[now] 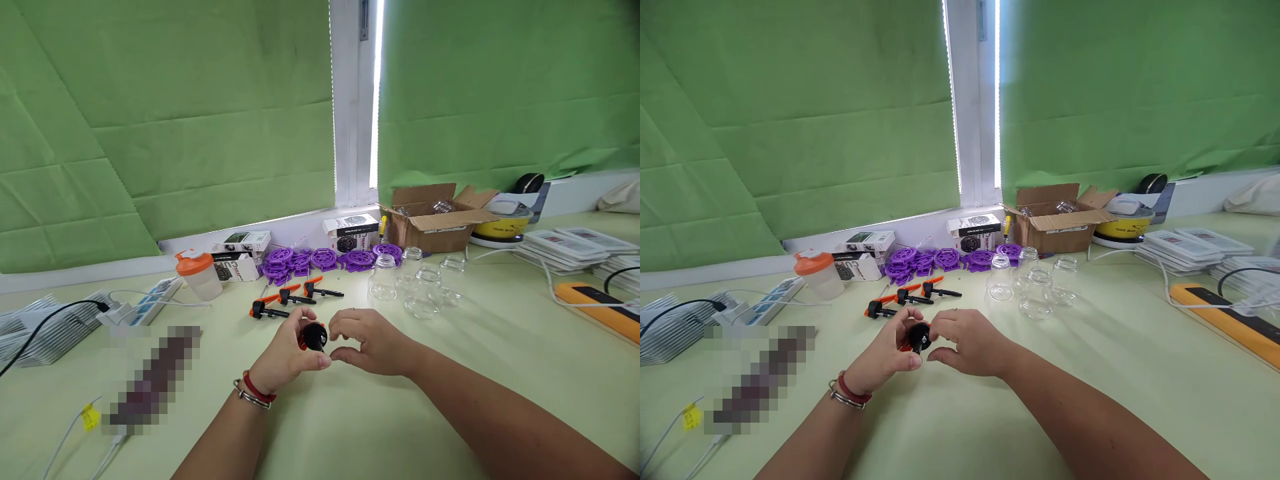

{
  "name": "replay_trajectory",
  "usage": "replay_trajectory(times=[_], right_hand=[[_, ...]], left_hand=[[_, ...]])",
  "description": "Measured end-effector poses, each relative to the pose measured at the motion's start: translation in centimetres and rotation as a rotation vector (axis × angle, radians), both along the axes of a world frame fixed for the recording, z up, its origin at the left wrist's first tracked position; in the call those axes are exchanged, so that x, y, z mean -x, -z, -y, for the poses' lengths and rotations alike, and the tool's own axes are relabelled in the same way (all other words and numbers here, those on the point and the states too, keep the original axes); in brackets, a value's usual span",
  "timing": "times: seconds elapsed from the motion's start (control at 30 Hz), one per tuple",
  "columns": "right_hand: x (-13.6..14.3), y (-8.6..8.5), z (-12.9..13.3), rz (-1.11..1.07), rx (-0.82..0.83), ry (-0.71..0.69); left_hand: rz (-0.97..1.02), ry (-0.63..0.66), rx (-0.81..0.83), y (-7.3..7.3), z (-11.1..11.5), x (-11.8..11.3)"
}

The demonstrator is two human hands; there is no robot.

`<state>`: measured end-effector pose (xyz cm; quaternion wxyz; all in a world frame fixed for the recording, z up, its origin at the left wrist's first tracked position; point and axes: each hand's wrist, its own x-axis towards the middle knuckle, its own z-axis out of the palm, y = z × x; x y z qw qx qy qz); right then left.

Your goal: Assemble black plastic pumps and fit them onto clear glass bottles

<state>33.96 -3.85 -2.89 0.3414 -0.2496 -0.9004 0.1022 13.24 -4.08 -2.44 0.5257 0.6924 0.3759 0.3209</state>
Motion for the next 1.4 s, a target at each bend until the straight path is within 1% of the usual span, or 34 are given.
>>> replay_trajectory(times=[0.1,0.3,0.5,0.63,0.77,0.9,1.03,1.1,1.17,1.27,1.4], right_hand=[[0.0,-0.1,0.0,0.01,0.013,-0.008],[-0.1,-0.3,0.2,0.058,0.078,0.042],[-0.1,-0.5,0.3,0.078,0.193,0.048],[0.0,-0.9,0.4,0.083,0.242,0.047],[0.0,-1.2,0.5,0.116,0.256,0.087],[0.0,-1.1,0.5,0.144,0.267,0.079],[-0.1,-0.9,0.4,0.117,0.274,0.064],[-0.1,-0.8,0.4,0.118,0.263,0.078],[-0.2,-0.9,0.3,0.114,0.271,0.096],[-0.1,-1.1,0.4,0.119,0.294,0.069],[0.0,-1.4,0.5,0.117,0.299,0.102]], left_hand=[[-0.014,0.005,-0.017,0.0,0.0,0.0],[-0.028,0.005,-0.025,-0.2,0.1,-0.1],[-0.035,0.01,-0.034,-0.3,0.1,-0.1],[-0.05,0.021,-0.042,-0.2,0.1,-0.2],[-0.075,0.012,-0.041,-0.1,0.1,-0.3],[-0.081,0.021,-0.06,-0.2,0.1,-0.3],[-0.092,0.031,-0.064,-0.3,0.2,-0.3],[-0.108,0.021,-0.057,-0.3,0.2,-0.4],[-0.115,0.019,-0.049,-0.2,0.3,-0.4],[-0.11,0.023,-0.054,-0.2,0.2,-0.4],[-0.112,0.014,-0.062,-0.2,0.2,-0.4]])
